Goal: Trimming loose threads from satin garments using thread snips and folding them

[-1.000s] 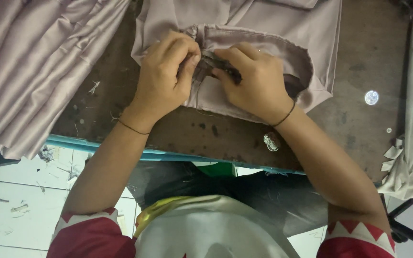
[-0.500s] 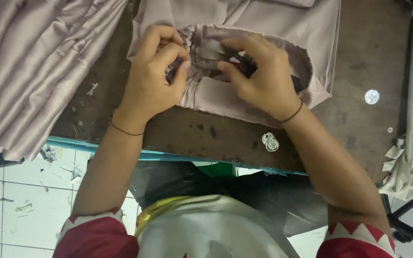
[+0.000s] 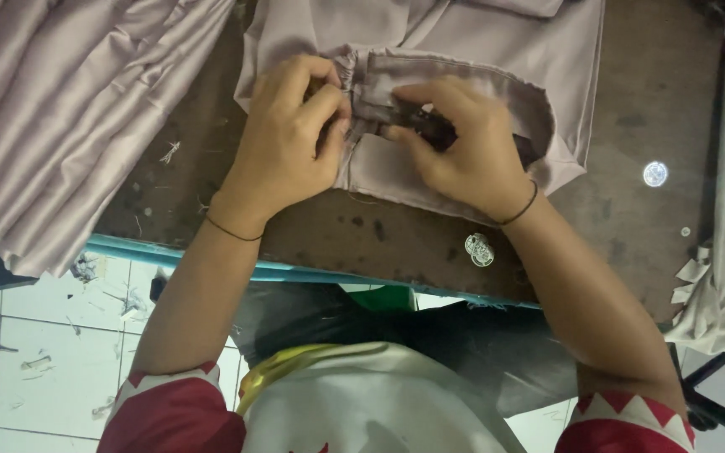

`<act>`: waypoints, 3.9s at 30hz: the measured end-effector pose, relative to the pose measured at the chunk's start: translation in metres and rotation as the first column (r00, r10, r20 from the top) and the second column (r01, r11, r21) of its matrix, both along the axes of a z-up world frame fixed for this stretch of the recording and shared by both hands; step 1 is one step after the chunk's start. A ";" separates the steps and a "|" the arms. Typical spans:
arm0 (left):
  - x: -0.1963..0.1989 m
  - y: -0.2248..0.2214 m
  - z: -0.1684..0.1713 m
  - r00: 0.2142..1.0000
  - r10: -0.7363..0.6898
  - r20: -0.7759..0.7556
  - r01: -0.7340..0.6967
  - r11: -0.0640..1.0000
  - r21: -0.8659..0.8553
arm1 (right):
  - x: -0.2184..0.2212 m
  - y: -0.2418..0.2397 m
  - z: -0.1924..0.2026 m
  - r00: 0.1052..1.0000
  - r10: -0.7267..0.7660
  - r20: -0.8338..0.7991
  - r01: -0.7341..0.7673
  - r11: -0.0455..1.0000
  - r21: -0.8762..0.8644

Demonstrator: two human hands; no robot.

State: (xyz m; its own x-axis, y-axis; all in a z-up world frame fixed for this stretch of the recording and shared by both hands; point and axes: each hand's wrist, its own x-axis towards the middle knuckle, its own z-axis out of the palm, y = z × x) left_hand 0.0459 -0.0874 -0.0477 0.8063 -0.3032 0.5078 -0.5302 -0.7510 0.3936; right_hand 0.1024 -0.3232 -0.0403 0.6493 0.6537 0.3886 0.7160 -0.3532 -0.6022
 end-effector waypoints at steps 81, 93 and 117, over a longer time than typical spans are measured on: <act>0.049 -0.092 -0.005 0.963 -0.268 -0.017 0.232 0.863 -0.448 | 0.018 -0.089 0.013 1.000 0.003 -0.012 -0.004 0.998 -0.068; 0.049 -0.091 -0.005 0.958 -0.286 0.013 0.263 0.860 -0.438 | 0.018 -0.082 0.012 0.998 -0.022 -0.059 0.018 0.998 -0.066; 0.034 -0.066 0.035 0.973 -0.184 0.140 0.231 0.800 -0.554 | 0.000 -0.081 0.028 0.983 -0.126 0.134 0.109 0.986 0.122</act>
State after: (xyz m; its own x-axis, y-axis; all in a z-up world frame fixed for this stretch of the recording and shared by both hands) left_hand 0.0796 -0.1531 -0.0131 0.7093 -0.1009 0.6977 -0.6933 -0.2787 0.6645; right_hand 0.1027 -0.4045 -0.0126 0.6525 0.5223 0.5490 0.7539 -0.3748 -0.5395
